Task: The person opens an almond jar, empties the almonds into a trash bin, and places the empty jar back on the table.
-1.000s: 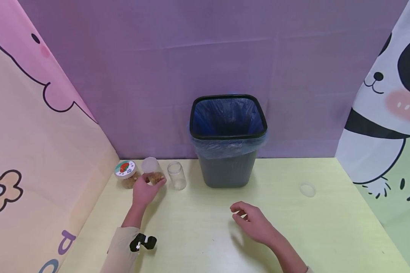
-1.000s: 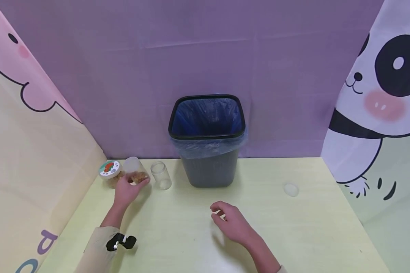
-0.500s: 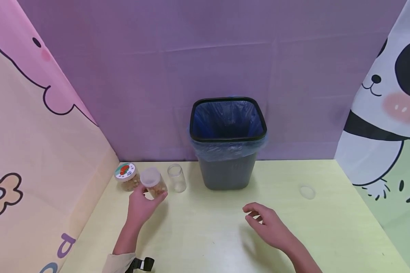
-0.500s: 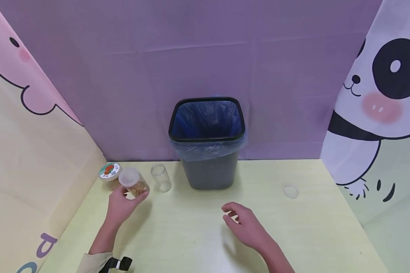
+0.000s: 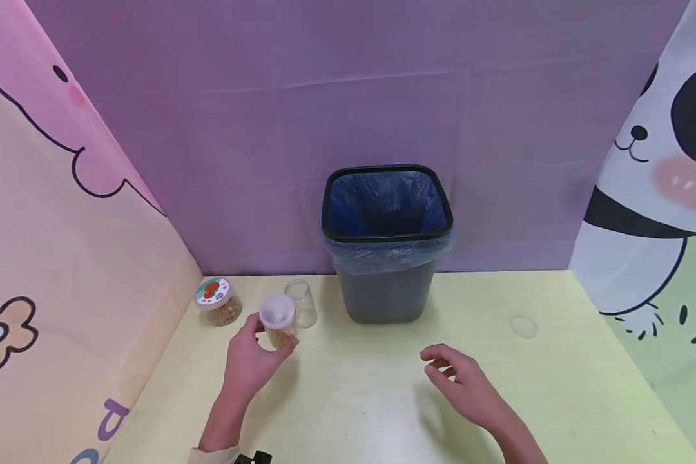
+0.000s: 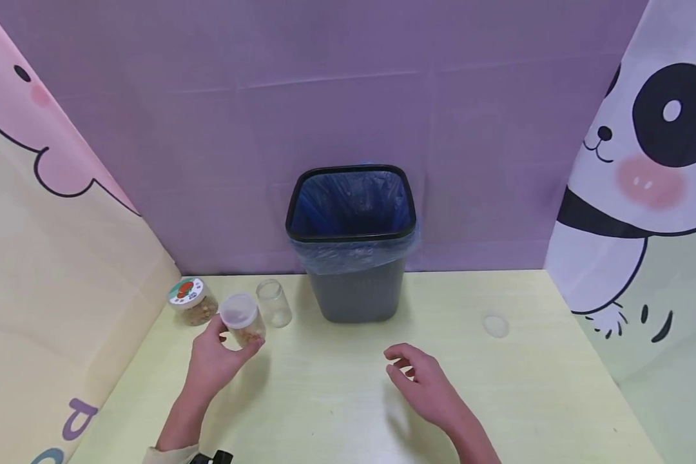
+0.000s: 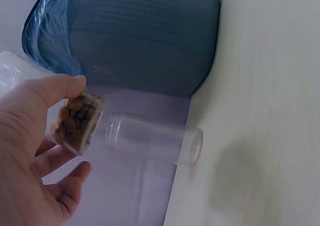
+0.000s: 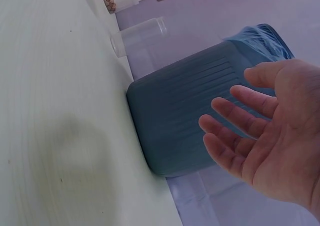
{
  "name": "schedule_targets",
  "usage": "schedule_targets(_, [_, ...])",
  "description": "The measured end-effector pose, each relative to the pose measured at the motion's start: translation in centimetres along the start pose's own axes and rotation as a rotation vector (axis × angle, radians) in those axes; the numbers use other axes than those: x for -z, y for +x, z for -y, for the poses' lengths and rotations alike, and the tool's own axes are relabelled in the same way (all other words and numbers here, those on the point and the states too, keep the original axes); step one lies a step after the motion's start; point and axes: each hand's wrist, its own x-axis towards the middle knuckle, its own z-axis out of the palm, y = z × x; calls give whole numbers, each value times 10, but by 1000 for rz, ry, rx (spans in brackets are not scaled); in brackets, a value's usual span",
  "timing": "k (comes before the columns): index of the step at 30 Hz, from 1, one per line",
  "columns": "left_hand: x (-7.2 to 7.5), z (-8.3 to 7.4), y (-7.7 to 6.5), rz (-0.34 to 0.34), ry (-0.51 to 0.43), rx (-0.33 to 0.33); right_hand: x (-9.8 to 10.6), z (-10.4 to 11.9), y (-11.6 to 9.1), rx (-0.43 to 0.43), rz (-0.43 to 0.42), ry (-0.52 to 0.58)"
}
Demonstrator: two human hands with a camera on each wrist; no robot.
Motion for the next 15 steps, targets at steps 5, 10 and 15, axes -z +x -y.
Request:
schedule_targets(5, [-5, -6, -5, -9, -12, 22, -1, -2, -1, -11, -5, 12])
schedule_targets(10, [-13, -14, -10, -47, -1, -61, -1, -3, -1, 15, -20, 18])
schedule_targets(15, [-19, -24, -16, -93, -2, -134, 1, -5, -2, 6, -29, 30])
